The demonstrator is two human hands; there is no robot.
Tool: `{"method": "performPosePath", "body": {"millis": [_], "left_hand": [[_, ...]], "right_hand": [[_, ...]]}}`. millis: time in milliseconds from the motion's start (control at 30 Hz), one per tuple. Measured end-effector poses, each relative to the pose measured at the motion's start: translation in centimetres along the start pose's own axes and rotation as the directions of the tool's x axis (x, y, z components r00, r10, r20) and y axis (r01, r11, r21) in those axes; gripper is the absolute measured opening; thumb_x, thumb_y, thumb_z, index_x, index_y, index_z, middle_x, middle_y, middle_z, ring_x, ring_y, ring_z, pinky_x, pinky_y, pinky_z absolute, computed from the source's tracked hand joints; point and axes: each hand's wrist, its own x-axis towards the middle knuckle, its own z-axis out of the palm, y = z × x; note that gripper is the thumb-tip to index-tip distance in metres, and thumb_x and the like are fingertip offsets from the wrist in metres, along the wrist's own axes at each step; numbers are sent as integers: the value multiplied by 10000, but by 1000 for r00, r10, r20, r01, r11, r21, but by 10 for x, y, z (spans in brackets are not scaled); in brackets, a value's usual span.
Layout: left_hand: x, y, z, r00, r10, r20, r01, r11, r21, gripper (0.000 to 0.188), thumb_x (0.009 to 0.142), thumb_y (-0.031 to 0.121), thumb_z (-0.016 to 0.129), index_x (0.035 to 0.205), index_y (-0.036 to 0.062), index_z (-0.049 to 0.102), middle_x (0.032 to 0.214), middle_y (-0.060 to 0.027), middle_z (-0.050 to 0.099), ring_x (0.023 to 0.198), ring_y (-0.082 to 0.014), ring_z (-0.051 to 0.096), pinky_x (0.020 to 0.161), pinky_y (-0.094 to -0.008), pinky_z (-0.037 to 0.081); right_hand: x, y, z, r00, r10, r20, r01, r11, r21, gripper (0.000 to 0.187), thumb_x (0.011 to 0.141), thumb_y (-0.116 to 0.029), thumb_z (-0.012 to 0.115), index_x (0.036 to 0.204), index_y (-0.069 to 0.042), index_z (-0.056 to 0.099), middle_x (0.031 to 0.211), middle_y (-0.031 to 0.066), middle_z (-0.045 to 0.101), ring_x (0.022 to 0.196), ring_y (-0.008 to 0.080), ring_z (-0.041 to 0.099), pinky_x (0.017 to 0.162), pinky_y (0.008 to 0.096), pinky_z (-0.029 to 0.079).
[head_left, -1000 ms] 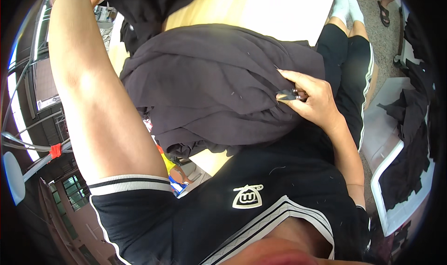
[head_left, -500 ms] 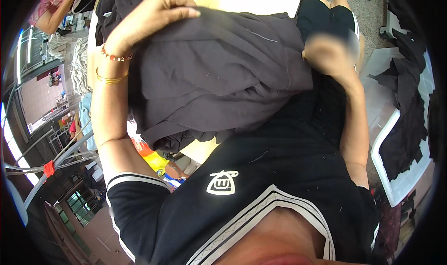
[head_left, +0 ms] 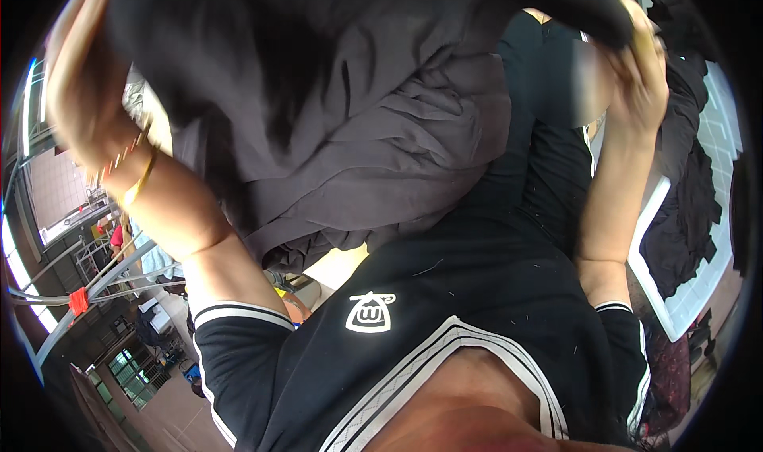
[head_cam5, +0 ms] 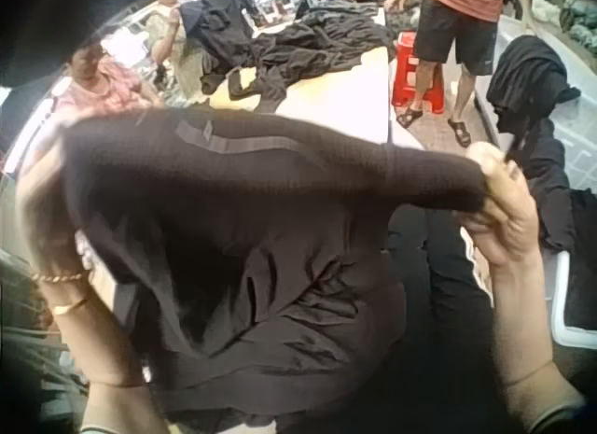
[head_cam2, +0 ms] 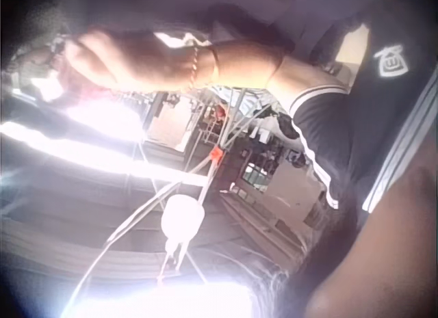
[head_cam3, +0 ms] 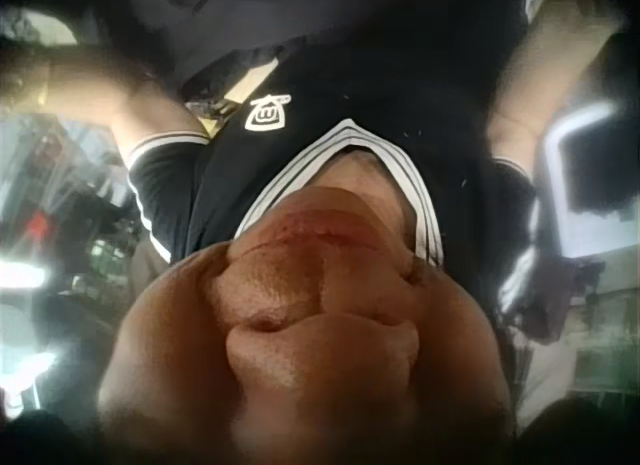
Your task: Trimming loose threads from black garments using small snips in a factory setting.
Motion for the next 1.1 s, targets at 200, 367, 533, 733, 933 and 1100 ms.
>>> {"method": "performPosePath", "body": {"millis": [200, 367, 533, 733, 933, 1100], "left_hand": [[-39, 54, 45, 75, 171, 982, 199, 963, -183, 350, 854, 253, 715, 1013, -59, 695, 889, -146, 699, 737, -226, 697, 633, -311, 573], [-55, 6, 78, 569, -355, 742, -29, 893, 450, 293, 875, 197, 672, 1066, -25, 653, 1001, -110, 677, 941, -201, 646, 819, -304, 504], [-3, -45, 142, 535, -580, 615, -198, 622, 758, 132, 919, 127, 605, 1012, 47, 654, 866, 1, 667, 770, -116, 621, 699, -243, 479], [-23, -116, 136, 447, -638, 627, -95, 663, 743, 248, 918, 214, 603, 954, -16, 688, 811, -48, 665, 771, -130, 590, 750, -259, 476], [-5, -95, 74, 619, -598, 509, 762, 615, -203, 112, 927, 129, 597, 982, 50, 654, 833, -15, 674, 735, -126, 639, 657, -244, 499], [-3, -40, 90, 744, -448, 496, 650, 657, -381, 268, 966, 77, 497, 1189, -61, 547, 1141, -93, 629, 1071, -136, 598, 966, -237, 441]], "right_hand": [[-38, -13, 14, 796, 240, 555, -107, 959, -261, 501, 697, -475, 837, 711, -13, 643, 591, 16, 594, 419, 26, 381, 399, 198, 242], [-54, 5, 8, 925, 365, 104, -233, 763, -602, 187, 842, -161, 653, 922, 8, 658, 659, -29, 541, 552, 1, 406, 523, 176, 306], [-64, 40, 21, 910, 399, -108, -341, 576, -743, 295, 777, -51, 764, 1050, -35, 652, 637, -108, 355, 578, 3, 324, 518, 203, 256], [-70, 49, 34, 927, 372, 45, -195, 582, -789, 245, 774, -33, 757, 720, -27, 519, 637, -76, 398, 586, 7, 336, 501, 213, 272], [-67, 30, 59, 881, 314, 353, 1, 747, -665, 273, 709, -20, 790, 661, -19, 521, 594, 5, 451, 513, 72, 376, 470, 255, 282], [-62, 13, 76, 749, 394, 533, -106, 865, -491, 115, 709, -45, 754, 759, -10, 656, 613, 42, 547, 500, 126, 497, 461, 259, 342]]}}
